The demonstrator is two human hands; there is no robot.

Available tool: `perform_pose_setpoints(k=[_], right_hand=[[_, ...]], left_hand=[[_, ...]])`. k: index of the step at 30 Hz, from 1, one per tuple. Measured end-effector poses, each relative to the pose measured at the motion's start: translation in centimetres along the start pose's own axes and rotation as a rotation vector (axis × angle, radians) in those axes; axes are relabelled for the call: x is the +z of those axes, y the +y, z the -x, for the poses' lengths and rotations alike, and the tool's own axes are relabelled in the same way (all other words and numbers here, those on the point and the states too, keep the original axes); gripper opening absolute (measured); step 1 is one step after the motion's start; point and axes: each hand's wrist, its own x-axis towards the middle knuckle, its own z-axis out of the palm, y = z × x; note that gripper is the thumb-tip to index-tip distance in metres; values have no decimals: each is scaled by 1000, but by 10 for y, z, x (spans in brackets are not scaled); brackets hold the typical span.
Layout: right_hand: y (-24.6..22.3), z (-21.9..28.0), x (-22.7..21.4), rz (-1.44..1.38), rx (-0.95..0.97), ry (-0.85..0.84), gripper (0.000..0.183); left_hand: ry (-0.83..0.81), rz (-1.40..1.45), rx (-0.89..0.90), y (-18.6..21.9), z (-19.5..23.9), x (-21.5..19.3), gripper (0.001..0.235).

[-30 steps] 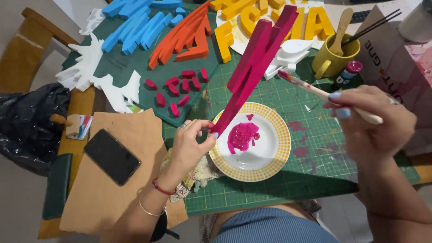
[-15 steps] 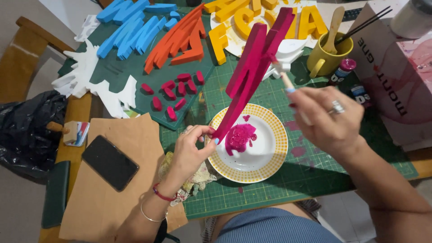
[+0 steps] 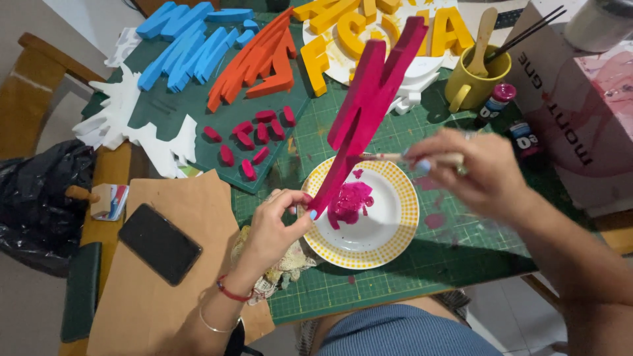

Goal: Painting a large pink foam cutout using a paintbrush and pink paint on a plate at a design station.

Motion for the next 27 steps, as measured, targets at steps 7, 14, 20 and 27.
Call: perform_pose_setpoints(k=[7,14,20,27], right_hand=[[1,-22,-42,-203,217,97,16],[10,-23,-71,-168,232,135,18],[-11,-35,-80,-233,539,393,9],[-3,-8,-89,21,356,240,18]], left_hand=[[-135,-44,-191,23,7,-16,24],[-137,-103,-79,16,14,-17,26],[-227,-262,-234,25,14,-26,24],[-242,-236,-346,30,12,-27,23]])
